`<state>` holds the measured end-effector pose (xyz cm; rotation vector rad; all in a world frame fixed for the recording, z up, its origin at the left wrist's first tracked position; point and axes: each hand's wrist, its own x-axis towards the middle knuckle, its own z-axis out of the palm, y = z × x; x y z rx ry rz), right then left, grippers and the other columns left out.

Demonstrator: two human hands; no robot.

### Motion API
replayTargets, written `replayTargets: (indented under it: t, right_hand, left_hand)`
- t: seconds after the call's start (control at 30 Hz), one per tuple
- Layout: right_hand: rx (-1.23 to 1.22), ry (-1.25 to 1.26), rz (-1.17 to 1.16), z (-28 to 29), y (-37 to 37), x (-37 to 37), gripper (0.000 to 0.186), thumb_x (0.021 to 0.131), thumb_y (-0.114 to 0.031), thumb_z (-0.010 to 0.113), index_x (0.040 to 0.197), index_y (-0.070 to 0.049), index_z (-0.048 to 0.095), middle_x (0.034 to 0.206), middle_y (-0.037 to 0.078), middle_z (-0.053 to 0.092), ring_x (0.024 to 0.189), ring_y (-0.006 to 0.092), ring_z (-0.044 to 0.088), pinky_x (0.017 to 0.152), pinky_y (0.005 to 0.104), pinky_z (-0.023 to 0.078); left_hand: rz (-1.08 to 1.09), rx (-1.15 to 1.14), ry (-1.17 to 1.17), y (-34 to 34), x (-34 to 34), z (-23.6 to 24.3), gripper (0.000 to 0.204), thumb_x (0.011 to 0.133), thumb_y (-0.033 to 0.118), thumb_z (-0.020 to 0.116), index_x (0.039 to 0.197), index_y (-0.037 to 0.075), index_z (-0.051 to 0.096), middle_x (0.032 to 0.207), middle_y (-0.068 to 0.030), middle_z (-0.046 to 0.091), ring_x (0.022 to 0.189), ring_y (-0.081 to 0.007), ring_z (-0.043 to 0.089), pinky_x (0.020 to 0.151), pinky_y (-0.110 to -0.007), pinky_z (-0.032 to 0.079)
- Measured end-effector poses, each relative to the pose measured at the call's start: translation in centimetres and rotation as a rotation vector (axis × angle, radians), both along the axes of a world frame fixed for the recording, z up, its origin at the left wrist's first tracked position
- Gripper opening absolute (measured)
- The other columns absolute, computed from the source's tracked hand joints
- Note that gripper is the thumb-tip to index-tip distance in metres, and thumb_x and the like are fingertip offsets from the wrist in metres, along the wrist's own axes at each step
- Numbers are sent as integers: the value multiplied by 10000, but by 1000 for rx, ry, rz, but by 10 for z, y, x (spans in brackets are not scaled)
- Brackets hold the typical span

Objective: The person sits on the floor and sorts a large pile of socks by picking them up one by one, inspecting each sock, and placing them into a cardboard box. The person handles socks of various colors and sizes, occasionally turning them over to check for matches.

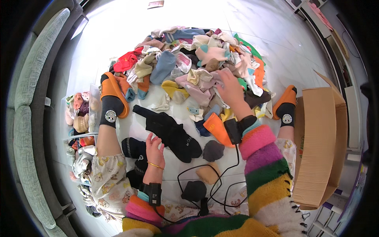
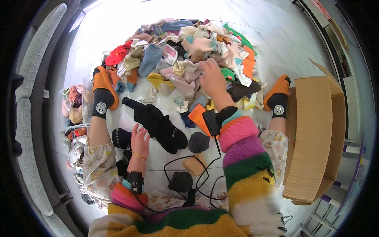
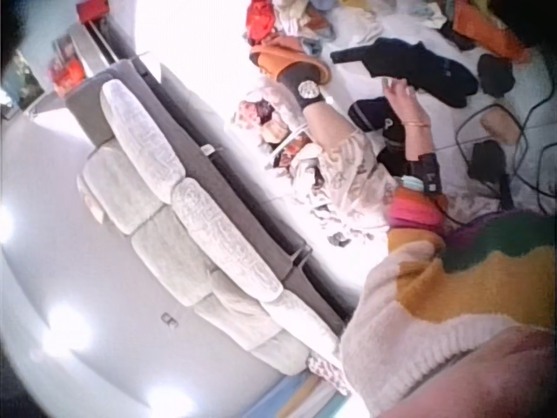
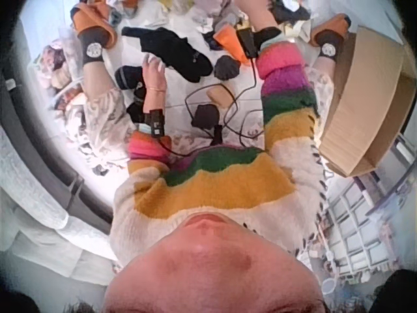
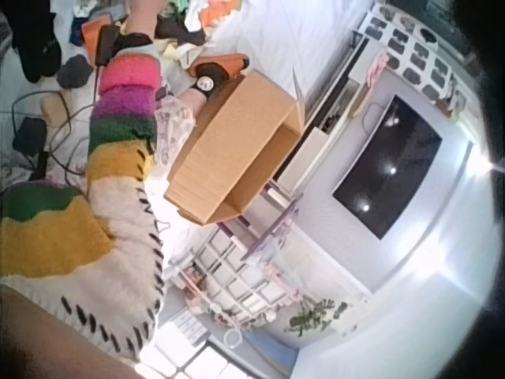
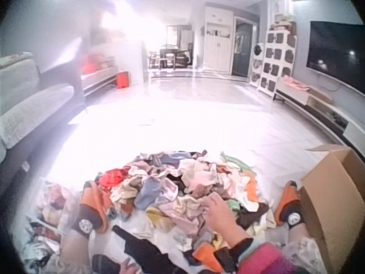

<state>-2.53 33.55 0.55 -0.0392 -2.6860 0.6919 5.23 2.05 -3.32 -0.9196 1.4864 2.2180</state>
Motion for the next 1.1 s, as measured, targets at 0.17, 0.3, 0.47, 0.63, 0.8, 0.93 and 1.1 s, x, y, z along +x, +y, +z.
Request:
replayTargets:
  t: [0.17, 0.3, 0.47, 0.63, 0.8, 0.93, 1.1]
  right_hand:
    - [107, -470, -214, -43, -29, 3, 468, 606, -274, 696, 1037, -179, 539, 1204, 191, 392, 981, 390, 477, 778, 429, 430]
    - [-104, -321, -296, -56, -8, 12, 316, 620, -252, 688, 890, -120, 587, 985, 133, 542, 820, 279, 558, 683, 376, 460]
    - [-431, -316, -411, -30, 27, 35, 275, 667, -177, 630, 932, -125, 585, 773, 82, 582, 722, 281, 578, 633, 359, 466]
    - [210, -340, -222, -27, -2, 27, 305, 705, -192, 579, 1004, -138, 549, 827, 117, 584, 787, 303, 578, 665, 392, 468]
    - [-19, -449, -411, -17, 21, 1, 310, 684, -331, 606, 853, -71, 609, 788, 141, 615, 744, 303, 597, 646, 383, 478]
    - [-675, -49, -295, 33, 77, 37, 297, 760, -299, 646, 622, -52, 556, 603, -17, 524, 573, 49, 456, 518, 201, 374]
    - [-1109, -83, -41, 102, 86, 75, 175, 789, -163, 579, 677, -95, 463, 658, -41, 450, 619, 49, 440, 542, 193, 365]
  left_hand:
    - [-99, 100, 18, 6, -2, 1, 339, 777, 59, 513, 1107, 112, 460, 991, -35, 482, 880, -125, 485, 744, -277, 406]
    - [-171, 189, 16, 6, 0, 2, 230, 790, 59, 500, 1019, 80, 502, 807, -22, 543, 752, -123, 529, 703, -262, 430]
    - [-218, 246, 30, 11, 2, -1, 164, 798, 62, 491, 960, 56, 515, 713, -20, 545, 664, -114, 534, 649, -237, 444]
    - [-289, 266, 38, 18, 11, 10, 149, 795, 43, 486, 941, 50, 513, 707, -24, 540, 645, -109, 525, 634, -236, 445]
    - [-386, 130, 67, 4, 16, 25, 135, 810, 66, 477, 937, 44, 519, 699, -17, 530, 631, -96, 500, 618, -219, 424]
    - [-375, 216, 110, 10, 9, 18, 137, 819, 67, 468, 944, 46, 521, 701, -12, 527, 636, -91, 497, 625, -217, 423]
    - [-416, 335, 94, 28, 7, 13, 132, 823, 68, 470, 942, 50, 522, 704, -15, 532, 647, -93, 502, 638, -217, 421]
